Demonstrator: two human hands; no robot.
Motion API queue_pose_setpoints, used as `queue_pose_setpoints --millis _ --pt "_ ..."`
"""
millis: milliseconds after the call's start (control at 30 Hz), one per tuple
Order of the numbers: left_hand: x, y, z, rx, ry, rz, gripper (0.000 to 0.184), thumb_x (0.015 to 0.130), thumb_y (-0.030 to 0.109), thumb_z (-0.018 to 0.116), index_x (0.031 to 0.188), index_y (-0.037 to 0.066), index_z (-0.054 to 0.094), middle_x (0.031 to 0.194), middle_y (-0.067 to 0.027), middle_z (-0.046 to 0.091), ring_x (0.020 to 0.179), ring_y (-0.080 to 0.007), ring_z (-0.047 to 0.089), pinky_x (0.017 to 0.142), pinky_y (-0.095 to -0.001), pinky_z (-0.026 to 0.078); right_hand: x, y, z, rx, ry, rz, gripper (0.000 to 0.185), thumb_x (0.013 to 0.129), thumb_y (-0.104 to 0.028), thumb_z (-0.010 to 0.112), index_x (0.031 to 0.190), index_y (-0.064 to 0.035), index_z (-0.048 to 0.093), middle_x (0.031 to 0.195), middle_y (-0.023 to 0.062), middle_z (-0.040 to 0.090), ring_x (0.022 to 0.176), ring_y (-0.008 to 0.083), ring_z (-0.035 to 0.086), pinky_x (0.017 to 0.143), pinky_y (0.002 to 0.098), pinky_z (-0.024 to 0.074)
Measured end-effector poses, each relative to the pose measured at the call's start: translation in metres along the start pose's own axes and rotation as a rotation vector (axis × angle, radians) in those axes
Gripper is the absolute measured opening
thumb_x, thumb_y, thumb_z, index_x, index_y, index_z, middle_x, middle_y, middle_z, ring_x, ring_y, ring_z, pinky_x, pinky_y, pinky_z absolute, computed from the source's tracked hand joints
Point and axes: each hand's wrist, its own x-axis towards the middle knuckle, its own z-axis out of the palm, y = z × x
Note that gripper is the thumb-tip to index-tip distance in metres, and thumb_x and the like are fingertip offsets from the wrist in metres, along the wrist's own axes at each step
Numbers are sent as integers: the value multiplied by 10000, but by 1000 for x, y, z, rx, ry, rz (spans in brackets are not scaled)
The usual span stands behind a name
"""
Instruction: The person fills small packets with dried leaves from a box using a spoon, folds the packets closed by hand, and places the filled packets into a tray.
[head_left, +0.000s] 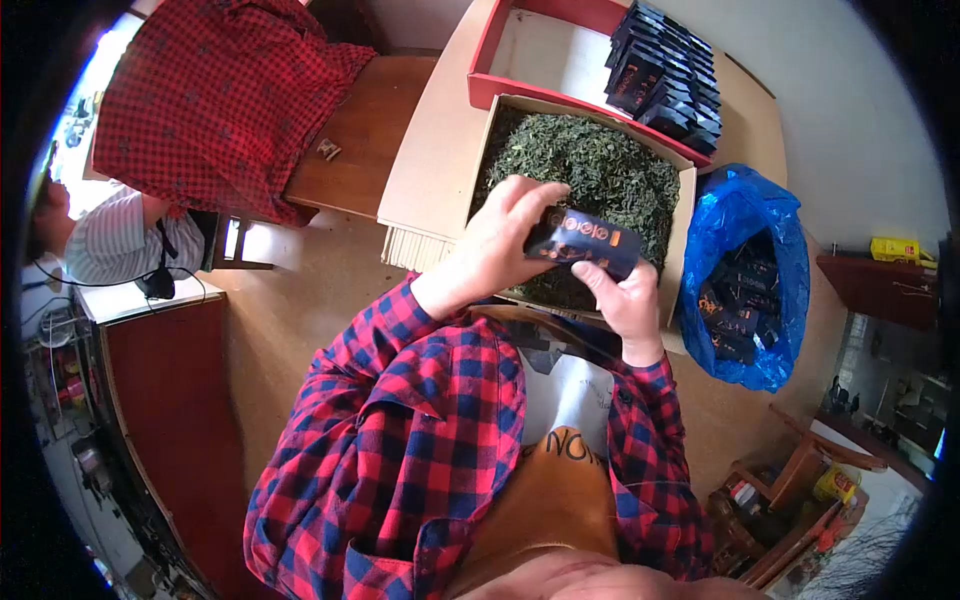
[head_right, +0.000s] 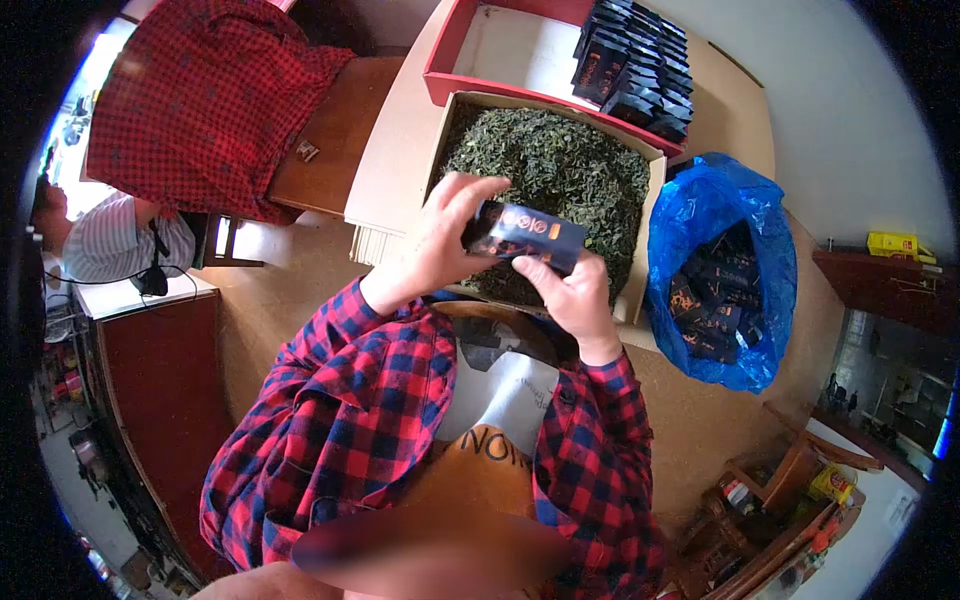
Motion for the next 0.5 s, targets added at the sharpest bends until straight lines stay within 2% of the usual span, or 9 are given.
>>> queue_pose_setpoints --millis 33,67,100,167,200,233,300,400,500 --pt "2 5 -4 -51 -9 -95 806 708 88 928 1426 91 563 1193 -108 582 1055 -276 619 912 -374 543 -2 -1 -8 21 6 225 252 965 -170 799 1181 -45 768 1016 43 787 921 120 704 859 275 554" --pt "4 11 -12 -114 -33 -158 797 696 132 958 1397 77 582 1172 -110 589 1020 -256 616 875 -363 543 -2 21 -14 201 -22 86 261 958 -171 808 1175 -32 764 984 2 764 778 78 662 731 247 540" --pt "3 4 -18 -94 -41 -157 797 696 132 958 1397 77 582 1172 -110 589 1020 -256 616 875 -363 543 4 23 -7 220 -20 79 261 958 -171 808 1175 -32 764 984 2 764 778 78 662 731 247 540" --pt "4 -6 -17 -146 -6 -37 801 681 200 984 1371 68 599 1140 -103 603 992 -246 618 846 -355 540 10 14 -4 265 -113 -138 261 957 -149 804 1179 -20 755 965 -8 735 720 66 627 672 235 518" --pt "3 -5 -16 -150 -8 -41 801 681 200 984 1371 68 599 1140 -103 603 992 -246 618 846 -355 540 9 14 1 273 -102 -118 275 960 -175 803 1189 -31 750 894 -35 702 619 48 565 589 229 465" --pt "3 -6 -17 -159 -5 -30 802 676 231 987 1362 67 607 1121 -98 607 989 -245 622 841 -351 538 8 10 -1 273 -101 -118 275 960 -175 803 1189 -31 750 894 -35 702 619 48 565 589 229 465" --pt "4 -7 -17 -171 -3 -17 804 670 261 991 1353 65 614 1101 -92 612 986 -243 626 836 -346 535 5 0 -8 257 -178 164 298 959 -195 805 1203 -36 744 911 -26 717 630 66 593 610 254 484" --pt "2 -7 -16 -185 18 44 796 677 250 978 1356 63 607 1099 -110 605 947 -277 602 808 -378 530 8 -1 -1 221 -53 23 297 962 -215 802 1198 -44 748 889 -21 721 616 69 593 609 265 482" --pt "0 -6 -17 -181 -21 1 775 685 229 973 1348 58 611 1093 -110 620 934 -281 605 802 -377 531 10 13 -6 284 -88 62 270 972 -190 783 1198 -48 750 844 -25 715 648 64 608 608 258 481"
